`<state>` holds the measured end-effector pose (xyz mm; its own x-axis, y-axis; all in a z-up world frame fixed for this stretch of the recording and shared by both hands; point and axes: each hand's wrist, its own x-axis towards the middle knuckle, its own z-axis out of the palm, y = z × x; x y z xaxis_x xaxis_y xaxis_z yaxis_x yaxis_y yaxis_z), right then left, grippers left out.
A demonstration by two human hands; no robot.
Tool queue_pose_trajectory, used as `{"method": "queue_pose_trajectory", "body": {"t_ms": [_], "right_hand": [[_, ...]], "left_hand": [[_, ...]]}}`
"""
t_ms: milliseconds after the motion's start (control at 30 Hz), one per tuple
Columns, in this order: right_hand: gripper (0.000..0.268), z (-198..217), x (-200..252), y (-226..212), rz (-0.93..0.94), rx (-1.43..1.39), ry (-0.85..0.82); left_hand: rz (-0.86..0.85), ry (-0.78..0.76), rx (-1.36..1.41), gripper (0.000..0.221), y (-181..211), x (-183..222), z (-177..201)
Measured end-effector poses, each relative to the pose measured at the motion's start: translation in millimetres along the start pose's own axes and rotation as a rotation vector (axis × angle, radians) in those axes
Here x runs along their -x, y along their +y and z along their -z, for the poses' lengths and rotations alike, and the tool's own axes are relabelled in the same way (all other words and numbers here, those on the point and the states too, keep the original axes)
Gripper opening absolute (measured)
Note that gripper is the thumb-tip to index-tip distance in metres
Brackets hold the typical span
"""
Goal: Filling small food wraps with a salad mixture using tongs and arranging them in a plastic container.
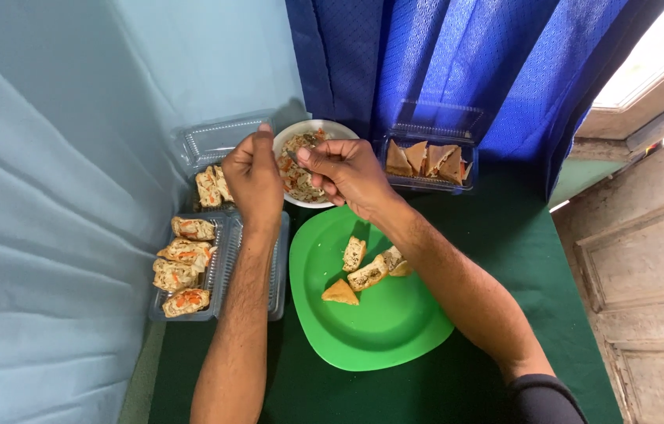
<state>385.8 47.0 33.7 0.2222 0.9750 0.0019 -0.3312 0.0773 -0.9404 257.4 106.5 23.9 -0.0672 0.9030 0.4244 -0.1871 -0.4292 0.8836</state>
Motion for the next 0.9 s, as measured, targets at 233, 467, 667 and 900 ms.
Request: {"method": "queue_pose_trajectory", "body": {"t_ms": [233,467,667,900], "right_hand": [[0.038,-11.1,12.2,-14.0,-0.006,0.087,0.043],[0.052,-6.8,6.8,-10.2,-0.062,0.075,0.096],[0.034,-11.0,9.7,-21.5,-0.075,0.020,0.042],[0.023,-12.3,12.4,-23.4,-0.032,0.007,0.013]], "left_hand": [[0.069,0.033,0.015,0.044,18.4,5.9,-3.7],[0.016,-0.027,0.007,0.040,10.4,5.3,-8.2],[0.036,-0.093,0.181,0.018,21.1,6.8,-14.1],[0.032,-0.182,0.226,0.035,48.8,12.5,-16.3]]}}
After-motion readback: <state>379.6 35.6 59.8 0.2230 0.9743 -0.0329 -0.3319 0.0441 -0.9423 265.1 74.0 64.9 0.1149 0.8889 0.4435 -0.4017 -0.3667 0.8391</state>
